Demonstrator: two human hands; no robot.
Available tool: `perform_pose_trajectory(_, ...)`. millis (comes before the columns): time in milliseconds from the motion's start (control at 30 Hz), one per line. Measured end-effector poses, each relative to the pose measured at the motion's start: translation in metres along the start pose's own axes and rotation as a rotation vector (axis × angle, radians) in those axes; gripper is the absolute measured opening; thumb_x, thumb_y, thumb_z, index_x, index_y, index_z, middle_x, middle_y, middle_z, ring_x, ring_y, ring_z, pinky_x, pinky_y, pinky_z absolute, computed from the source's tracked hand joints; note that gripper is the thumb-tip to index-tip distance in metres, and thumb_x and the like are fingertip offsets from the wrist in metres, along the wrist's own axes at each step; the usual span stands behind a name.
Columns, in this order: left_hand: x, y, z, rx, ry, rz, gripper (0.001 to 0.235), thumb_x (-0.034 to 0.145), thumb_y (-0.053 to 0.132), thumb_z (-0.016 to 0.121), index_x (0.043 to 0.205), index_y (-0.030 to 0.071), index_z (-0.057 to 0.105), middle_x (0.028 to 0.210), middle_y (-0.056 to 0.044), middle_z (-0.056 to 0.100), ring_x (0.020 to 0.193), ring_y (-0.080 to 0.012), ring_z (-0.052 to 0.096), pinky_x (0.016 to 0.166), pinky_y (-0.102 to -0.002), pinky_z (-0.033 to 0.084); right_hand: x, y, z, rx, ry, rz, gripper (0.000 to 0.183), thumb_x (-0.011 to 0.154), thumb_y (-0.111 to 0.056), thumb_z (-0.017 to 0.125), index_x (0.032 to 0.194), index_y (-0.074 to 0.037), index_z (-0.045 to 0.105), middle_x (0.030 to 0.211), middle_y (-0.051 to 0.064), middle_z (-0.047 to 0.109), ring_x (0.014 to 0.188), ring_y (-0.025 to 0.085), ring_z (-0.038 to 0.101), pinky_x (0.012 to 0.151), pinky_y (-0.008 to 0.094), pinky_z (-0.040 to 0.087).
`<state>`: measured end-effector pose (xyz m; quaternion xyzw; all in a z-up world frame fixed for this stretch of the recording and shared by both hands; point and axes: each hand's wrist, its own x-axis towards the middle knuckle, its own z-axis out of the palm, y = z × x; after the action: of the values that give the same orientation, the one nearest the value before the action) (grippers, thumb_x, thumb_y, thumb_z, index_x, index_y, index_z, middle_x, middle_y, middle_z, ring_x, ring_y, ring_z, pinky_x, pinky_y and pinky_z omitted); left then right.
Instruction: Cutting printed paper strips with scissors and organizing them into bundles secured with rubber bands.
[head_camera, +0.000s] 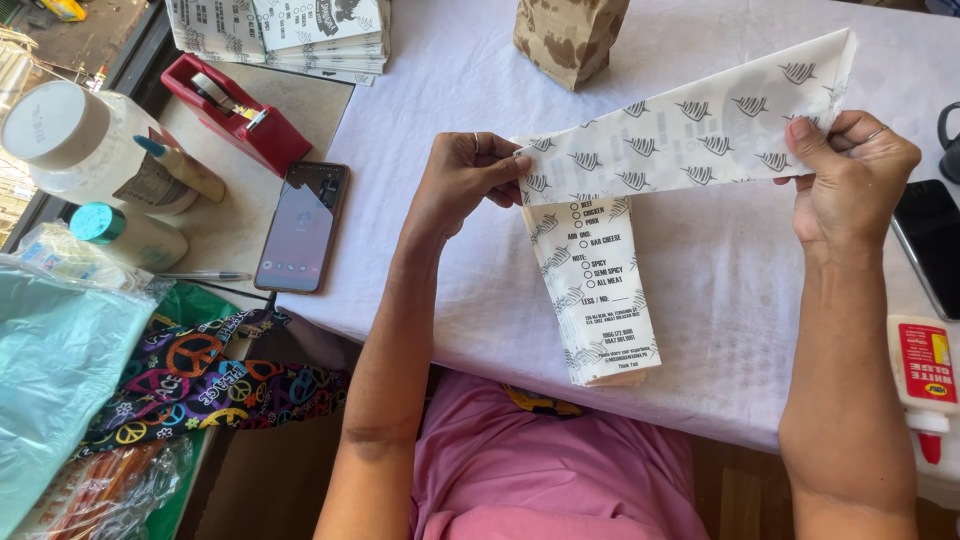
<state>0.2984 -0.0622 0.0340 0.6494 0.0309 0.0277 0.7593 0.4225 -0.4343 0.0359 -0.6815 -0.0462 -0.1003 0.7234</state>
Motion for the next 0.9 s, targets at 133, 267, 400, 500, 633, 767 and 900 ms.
perform_pose_trajectory(133,-0.002,0.002,0.001,0.013,0.019,-0.017,0.020,0.087,0.017,0.079,0.093,-0.002,0.075,0.077,-0.014,0.076,0.063,-0.0189,0.075,0.057,-0.025,0.062,-0.001,0.000,0.001,0.003,0.006,0.017,0.022,0.096,-0.004,0.090,0.094,-0.008,0.069,0.089,0.004,0.072,0.075,0.014,0.069,0.049,0.025,0.052)
perform_pose_trajectory(267,-0.001,0.000,0.000,0.029,0.013,-0.006,0.020,0.088,0.018,0.078,0.094,-0.001,0.075,0.077,-0.014,0.076,0.064,-0.0180,0.074,0.057,-0.025,0.062,-0.002,-0.001,0.001,-0.004,0.002,0.022,0.022,0.096,-0.006,0.090,0.092,-0.009,0.069,0.087,0.003,0.069,0.074,0.015,0.069,0.049,0.025,0.052)
perform_pose_trajectory(400,-0.003,0.003,0.001,0.025,0.022,-0.009,0.018,0.088,0.017,0.078,0.091,-0.001,0.075,0.077,-0.014,0.077,0.064,-0.0184,0.075,0.056,-0.024,0.062,-0.001,0.001,0.001,0.011,-0.011,0.012,0.023,0.096,-0.005,0.091,0.093,-0.007,0.068,0.087,0.004,0.070,0.072,0.014,0.068,0.049,0.026,0.052)
perform_pose_trajectory(500,-0.002,0.002,0.000,0.026,0.014,0.000,0.018,0.088,0.015,0.077,0.091,-0.002,0.075,0.077,-0.015,0.077,0.065,-0.0183,0.074,0.057,-0.024,0.062,-0.003,-0.002,0.002,0.011,0.001,0.011,0.022,0.095,-0.003,0.091,0.095,-0.007,0.069,0.092,0.006,0.073,0.077,0.014,0.071,0.050,0.025,0.055)
perform_pose_trajectory(633,0.001,-0.005,-0.001,0.063,0.028,0.040,0.009,0.084,0.008,0.076,0.087,0.001,0.072,0.076,-0.010,0.074,0.066,-0.0141,0.071,0.060,-0.024,0.061,-0.004,-0.001,0.002,0.075,0.001,-0.031,0.020,0.094,0.003,0.089,0.095,-0.007,0.072,0.091,0.005,0.073,0.085,0.017,0.075,0.061,0.030,0.063)
perform_pose_trajectory(767,-0.011,0.017,0.004,0.016,0.007,0.043,0.044,0.072,0.002,0.071,0.116,0.002,0.066,0.095,-0.013,0.077,0.087,-0.0190,0.074,0.074,-0.030,0.063,-0.014,-0.011,0.011,0.142,-0.012,-0.065,0.021,0.088,0.003,0.090,0.093,-0.006,0.072,0.091,0.007,0.075,0.087,0.015,0.075,0.084,0.027,0.071)
perform_pose_trajectory(900,-0.020,0.024,0.004,0.274,-0.093,0.203,0.047,0.089,0.026,0.073,0.129,0.005,0.062,0.104,-0.008,0.077,0.087,-0.0132,0.071,0.074,-0.024,0.062,-0.021,0.004,0.018,0.145,-0.061,-0.115,0.025,0.085,0.000,0.092,0.092,-0.005,0.069,0.090,0.008,0.073,0.084,0.014,0.072,0.080,0.027,0.065)
